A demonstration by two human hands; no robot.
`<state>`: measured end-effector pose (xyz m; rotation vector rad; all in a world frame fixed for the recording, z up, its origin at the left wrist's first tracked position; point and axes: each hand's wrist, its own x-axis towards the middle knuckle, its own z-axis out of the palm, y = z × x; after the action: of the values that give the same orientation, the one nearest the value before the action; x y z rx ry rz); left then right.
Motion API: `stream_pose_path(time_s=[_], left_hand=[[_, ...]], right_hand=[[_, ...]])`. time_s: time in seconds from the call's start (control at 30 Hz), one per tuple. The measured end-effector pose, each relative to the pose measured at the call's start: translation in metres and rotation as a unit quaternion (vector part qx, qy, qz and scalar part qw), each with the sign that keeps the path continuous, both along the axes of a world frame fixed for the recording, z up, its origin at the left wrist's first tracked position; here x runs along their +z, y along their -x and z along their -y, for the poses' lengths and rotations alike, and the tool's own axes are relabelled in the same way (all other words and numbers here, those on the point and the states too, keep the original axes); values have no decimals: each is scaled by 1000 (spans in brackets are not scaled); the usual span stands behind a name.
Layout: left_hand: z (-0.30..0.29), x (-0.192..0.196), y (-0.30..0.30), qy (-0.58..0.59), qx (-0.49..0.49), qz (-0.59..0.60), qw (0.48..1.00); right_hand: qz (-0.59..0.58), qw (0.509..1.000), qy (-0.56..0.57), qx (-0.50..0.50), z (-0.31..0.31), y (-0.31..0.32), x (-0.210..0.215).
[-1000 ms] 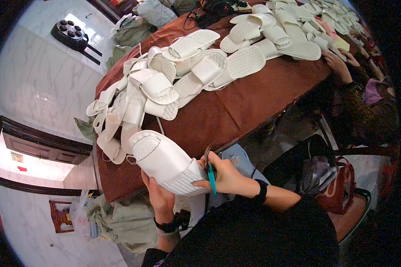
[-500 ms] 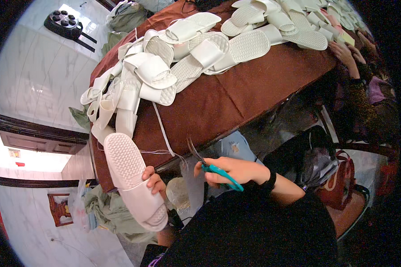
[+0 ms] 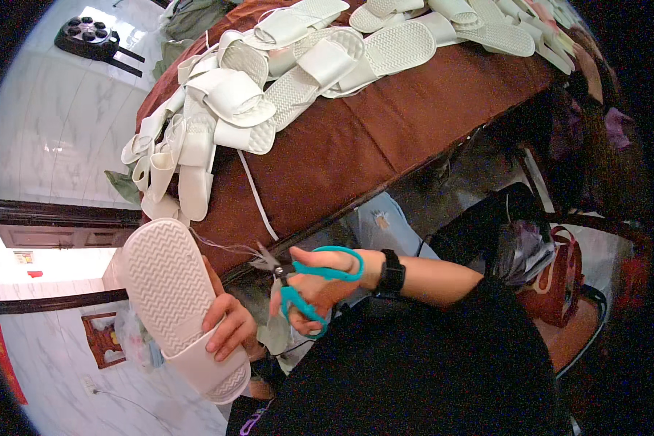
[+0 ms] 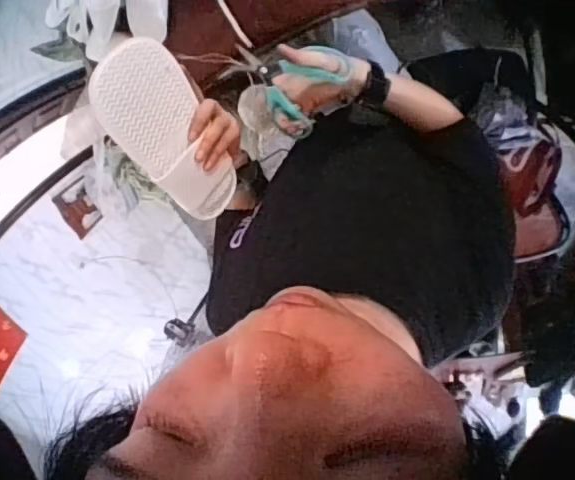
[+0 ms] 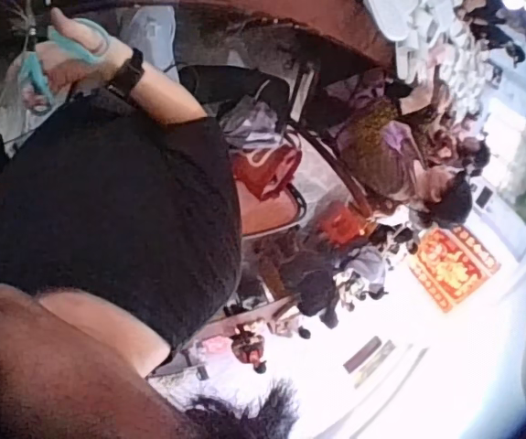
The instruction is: Trim excess thread or material from white sandals using scissors in a factory setting.
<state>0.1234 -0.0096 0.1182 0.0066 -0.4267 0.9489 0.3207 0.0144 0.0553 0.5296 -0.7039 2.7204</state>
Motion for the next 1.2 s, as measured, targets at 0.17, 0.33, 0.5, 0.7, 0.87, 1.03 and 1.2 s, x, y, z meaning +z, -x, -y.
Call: stream_pose_path(time_s=[0.17, 0.33, 0.5, 0.7, 0.87, 1.03, 1.2], left_hand=[[-8, 12, 4, -97, -105, 7, 990], [-3, 21, 2, -94, -128, -62, 985], [-4, 17, 2, -104, -113, -29, 988], [-24, 0, 40, -186, -52, -136, 972], [-10, -4, 27, 71, 275, -528, 800], [-16, -7, -2, -52, 368, -726, 578], [-16, -16, -24, -161, 352, -745, 543]], right_hand=[[-15, 997, 57, 54, -10, 23, 14], [31, 995, 91, 11, -17, 37, 10], [87, 977, 191, -49, -29, 29, -5], [100, 967, 68, -224, -27, -2, -4], [175, 952, -13, -250, -17, -32, 19], [320, 825, -193, -424, -10, -26, 33], [395, 735, -245, -495, -9, -13, 33]])
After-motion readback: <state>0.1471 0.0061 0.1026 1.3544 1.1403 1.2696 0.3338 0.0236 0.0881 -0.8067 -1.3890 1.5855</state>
